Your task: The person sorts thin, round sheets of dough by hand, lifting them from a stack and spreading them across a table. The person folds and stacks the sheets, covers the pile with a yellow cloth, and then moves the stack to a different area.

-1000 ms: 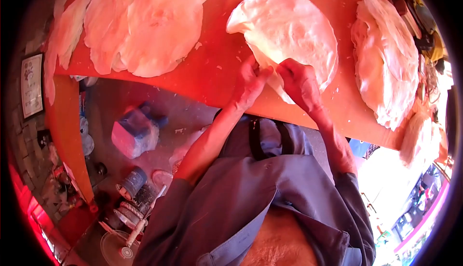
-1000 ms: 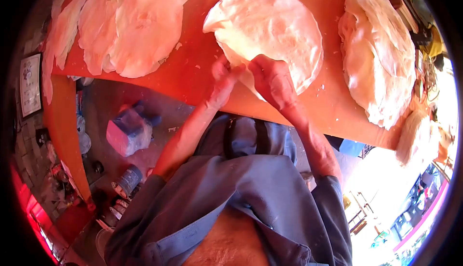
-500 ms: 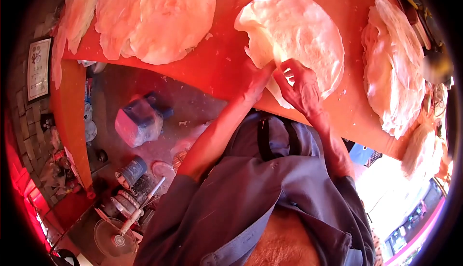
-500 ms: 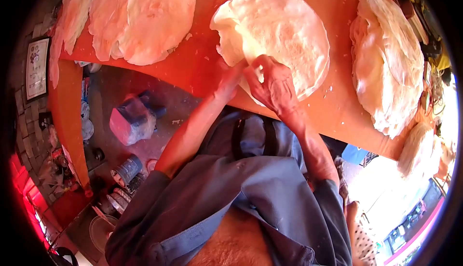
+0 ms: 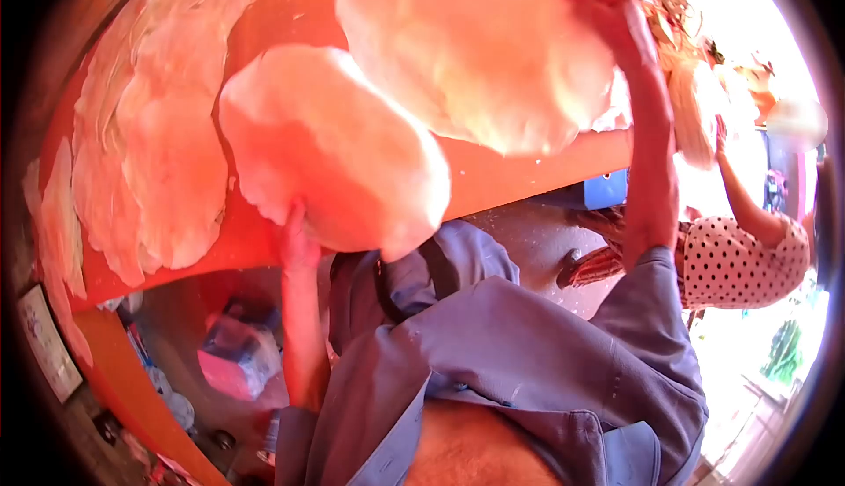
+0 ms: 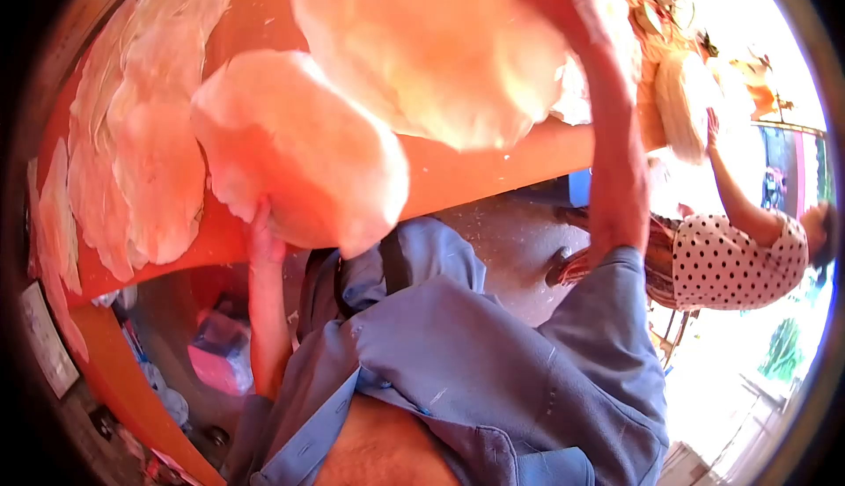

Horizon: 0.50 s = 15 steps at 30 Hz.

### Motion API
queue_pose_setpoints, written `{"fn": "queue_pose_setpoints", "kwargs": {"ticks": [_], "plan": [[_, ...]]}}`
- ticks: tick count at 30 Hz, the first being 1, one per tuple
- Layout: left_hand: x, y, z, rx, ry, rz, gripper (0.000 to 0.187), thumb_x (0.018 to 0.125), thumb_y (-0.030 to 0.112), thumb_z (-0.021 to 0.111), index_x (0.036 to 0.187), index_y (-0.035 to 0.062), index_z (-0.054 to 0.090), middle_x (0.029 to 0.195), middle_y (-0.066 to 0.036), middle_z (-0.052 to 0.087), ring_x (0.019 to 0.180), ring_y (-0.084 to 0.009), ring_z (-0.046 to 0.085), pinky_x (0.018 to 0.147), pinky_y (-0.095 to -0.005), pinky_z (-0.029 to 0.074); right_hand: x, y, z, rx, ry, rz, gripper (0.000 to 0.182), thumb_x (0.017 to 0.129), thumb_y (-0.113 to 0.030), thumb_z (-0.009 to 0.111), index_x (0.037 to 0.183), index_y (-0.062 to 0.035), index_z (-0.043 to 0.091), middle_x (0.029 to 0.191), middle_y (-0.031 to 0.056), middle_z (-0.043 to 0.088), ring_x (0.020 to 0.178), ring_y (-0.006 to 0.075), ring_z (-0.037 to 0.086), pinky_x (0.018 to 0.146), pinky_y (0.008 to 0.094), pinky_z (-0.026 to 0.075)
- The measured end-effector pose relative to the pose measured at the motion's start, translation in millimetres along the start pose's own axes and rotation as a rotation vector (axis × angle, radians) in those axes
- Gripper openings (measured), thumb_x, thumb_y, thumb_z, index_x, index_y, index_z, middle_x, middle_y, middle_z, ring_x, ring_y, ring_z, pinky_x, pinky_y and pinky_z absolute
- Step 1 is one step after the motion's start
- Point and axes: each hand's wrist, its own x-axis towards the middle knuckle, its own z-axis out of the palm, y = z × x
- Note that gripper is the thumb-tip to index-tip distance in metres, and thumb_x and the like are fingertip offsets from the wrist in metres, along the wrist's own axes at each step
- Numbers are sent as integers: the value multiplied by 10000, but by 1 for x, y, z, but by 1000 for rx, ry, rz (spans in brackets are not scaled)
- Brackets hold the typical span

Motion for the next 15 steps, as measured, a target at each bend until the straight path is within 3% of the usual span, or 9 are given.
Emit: {"fn": "queue_pose_setpoints", "kwargs": {"ticks": [2,3,5,6,8,9,11,13,15], "plan": [[3,1,-7,95,99,51,470,954,155,623,1385,42,474,1349,-57,540,1221,-219,533,1018,-377,460,18,36,-60,-98,143,91,227,875,-91,599,1066,-40,712,923,10,704,850,77,626,768,240,515],[6,0,-11,180,151,97,464,953,137,615,1384,35,476,1353,-65,539,1225,-222,531,1017,-376,461,31,81,-95,-152,191,80,252,897,-182,607,1066,-24,703,936,76,721,897,170,665,795,304,528],[10,1,-14,178,124,68,466,957,107,582,1396,26,449,1354,-80,533,1212,-229,540,1014,-377,461,31,104,-127,-810,424,103,428,882,-391,650,1079,-12,685,971,160,718,957,308,676,838,398,524],[6,5,-5,141,118,50,465,958,94,569,1399,22,439,1353,-81,529,1202,-227,542,1015,-372,458,30,129,-134,-1028,542,168,681,808,-590,676,1166,-12,633,997,213,699,1007,388,649,879,469,499],[3,13,12,110,27,44,482,963,139,575,1407,33,420,1351,-84,538,1232,-247,532,1036,-398,449,-3,67,-85,-950,660,-8,784,750,-585,750,1269,-33,548,1000,209,689,1011,378,649,820,438,528],[2,19,29,98,-11,58,466,963,123,566,1399,34,428,1341,-83,538,1215,-236,537,1021,-384,454,-28,8,-43,-633,517,-191,729,743,-522,784,1243,-39,564,967,218,683,968,370,651,774,418,544],[-13,29,71,79,-80,89,435,962,92,547,1382,35,445,1320,-81,538,1181,-215,545,992,-355,464,-69,-51,32,-156,68,-132,655,802,-465,744,1254,-20,577,1046,213,667,1013,338,638,831,409,529],[-14,28,100,259,-102,221,458,967,97,538,1403,39,410,1330,-91,533,1212,-205,519,1018,-359,436,-104,-93,95,70,-515,-59,584,861,-407,704,1266,-2,591,1124,209,651,1059,306,624,888,401,514],[-22,35,144,241,-187,244,460,972,104,526,1408,31,401,1349,-97,520,1228,-214,508,1032,-359,422,-135,-84,158,56,-502,-290,756,856,-580,635,1230,75,583,1114,272,641,1050,399,616,836,471,508]]}}
